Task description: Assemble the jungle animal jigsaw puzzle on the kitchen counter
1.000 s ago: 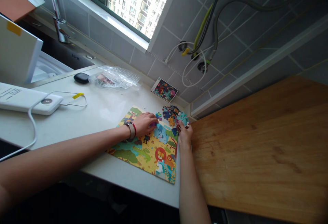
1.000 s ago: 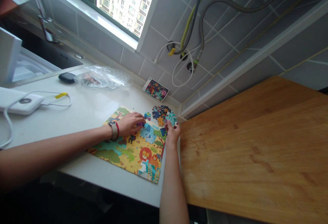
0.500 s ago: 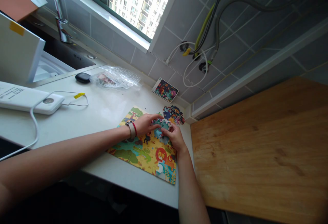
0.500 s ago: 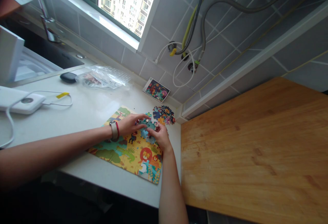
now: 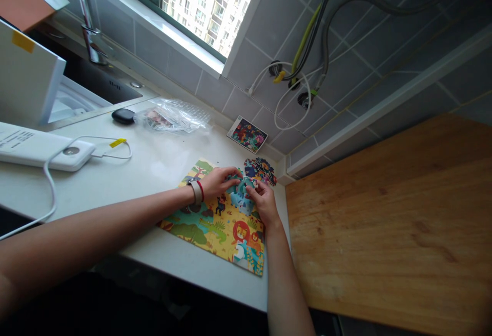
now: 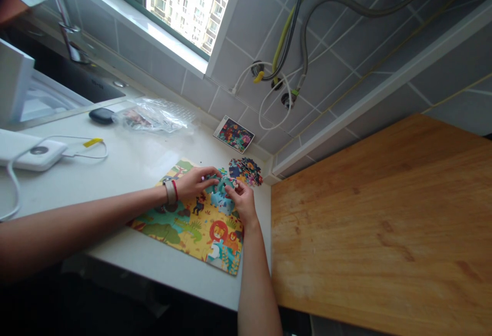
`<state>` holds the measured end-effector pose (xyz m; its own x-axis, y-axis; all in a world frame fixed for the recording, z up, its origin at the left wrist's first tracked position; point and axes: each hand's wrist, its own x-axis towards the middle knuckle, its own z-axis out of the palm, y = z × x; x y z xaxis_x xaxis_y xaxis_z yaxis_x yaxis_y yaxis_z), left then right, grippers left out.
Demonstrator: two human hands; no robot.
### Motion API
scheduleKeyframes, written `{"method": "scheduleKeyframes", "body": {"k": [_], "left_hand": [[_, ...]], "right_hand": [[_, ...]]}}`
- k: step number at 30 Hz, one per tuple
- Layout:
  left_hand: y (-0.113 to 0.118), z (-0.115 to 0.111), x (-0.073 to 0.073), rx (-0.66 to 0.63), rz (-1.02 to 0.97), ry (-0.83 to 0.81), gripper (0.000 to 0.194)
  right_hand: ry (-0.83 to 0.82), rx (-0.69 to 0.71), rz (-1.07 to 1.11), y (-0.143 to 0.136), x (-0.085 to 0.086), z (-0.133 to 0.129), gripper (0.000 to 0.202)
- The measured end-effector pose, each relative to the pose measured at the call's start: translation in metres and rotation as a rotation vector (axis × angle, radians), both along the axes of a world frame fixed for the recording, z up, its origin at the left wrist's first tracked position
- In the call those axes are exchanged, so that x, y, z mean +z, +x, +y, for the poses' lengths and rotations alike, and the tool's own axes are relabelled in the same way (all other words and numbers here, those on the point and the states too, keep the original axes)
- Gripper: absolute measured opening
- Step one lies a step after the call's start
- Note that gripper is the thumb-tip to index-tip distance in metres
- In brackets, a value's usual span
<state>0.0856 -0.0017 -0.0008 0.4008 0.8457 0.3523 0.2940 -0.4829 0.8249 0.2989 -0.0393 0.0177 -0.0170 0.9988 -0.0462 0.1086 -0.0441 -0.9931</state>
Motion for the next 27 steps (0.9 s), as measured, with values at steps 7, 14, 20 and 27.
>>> {"method": "scheduleKeyframes", "body": {"k": [7, 14, 20, 27], "left_hand": [[-0.002, 0.002, 0.000, 0.042, -0.020, 0.003, 0.021], [-0.002, 0.001, 0.002, 0.060, 0.049, 0.038, 0.026], [-0.002, 0.000, 0.001, 0.041, 0.287, 0.091, 0.029], [-0.003, -0.002, -0.006, 0.027, 0.397, 0.274, 0.024]], "right_hand": [[-0.005, -0.102, 0.073, 0.004, -0.004, 0.004, 0.045], [-0.082, 0.154, -0.066, 0.003, 0.004, -0.004, 0.041], [0.006, 0.297, -0.386, 0.000, 0.004, -0.008, 0.047], [0.278, -0.124, -0.595, 0.021, -0.016, 0.009, 0.036]]}}
